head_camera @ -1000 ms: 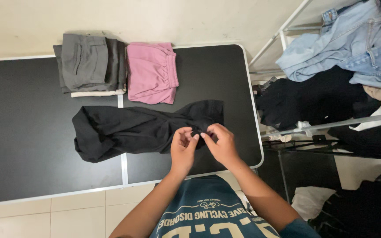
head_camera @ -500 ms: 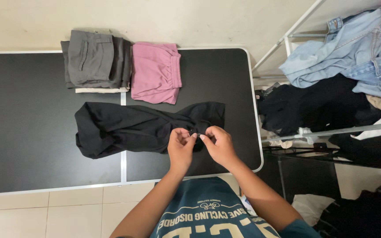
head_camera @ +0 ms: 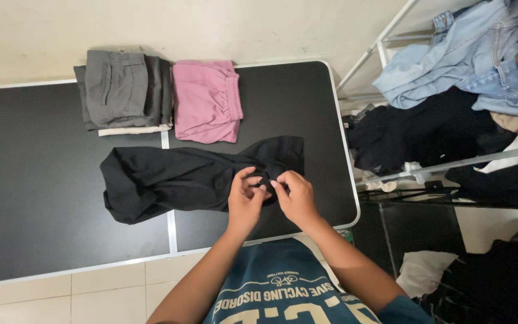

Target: The person picks up a pair of black trousers from a pile, lays them flat on a table, and folds them into a rectangle before picking up the folded garment.

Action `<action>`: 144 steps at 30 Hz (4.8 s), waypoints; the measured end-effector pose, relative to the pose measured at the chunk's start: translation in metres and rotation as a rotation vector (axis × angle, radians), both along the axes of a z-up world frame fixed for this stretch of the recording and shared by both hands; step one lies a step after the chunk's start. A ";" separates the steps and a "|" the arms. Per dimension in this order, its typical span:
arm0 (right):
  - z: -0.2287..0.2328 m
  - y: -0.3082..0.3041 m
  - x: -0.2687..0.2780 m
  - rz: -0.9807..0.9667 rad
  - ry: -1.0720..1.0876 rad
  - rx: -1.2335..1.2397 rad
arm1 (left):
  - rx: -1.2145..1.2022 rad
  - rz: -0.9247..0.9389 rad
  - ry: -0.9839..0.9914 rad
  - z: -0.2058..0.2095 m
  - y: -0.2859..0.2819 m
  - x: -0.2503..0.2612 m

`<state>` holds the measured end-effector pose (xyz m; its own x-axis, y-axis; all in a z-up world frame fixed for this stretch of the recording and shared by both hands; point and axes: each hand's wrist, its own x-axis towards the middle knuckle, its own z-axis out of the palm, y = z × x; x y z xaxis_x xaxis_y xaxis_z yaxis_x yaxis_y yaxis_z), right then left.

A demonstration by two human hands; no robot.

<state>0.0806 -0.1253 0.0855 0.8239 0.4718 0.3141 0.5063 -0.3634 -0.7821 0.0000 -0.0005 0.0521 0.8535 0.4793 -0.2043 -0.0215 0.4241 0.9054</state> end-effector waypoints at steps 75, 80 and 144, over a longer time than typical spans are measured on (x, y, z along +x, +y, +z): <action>-0.218 -0.055 0.163 -0.094 0.976 -0.394 | 0.495 -0.492 0.669 -0.091 0.002 -0.057; -0.223 -0.059 0.156 0.057 0.045 -0.508 | 1.222 0.156 0.677 -0.111 0.060 -0.077; -0.201 -0.152 0.133 -0.406 1.486 0.558 | 1.346 -0.232 0.206 -0.085 0.110 0.003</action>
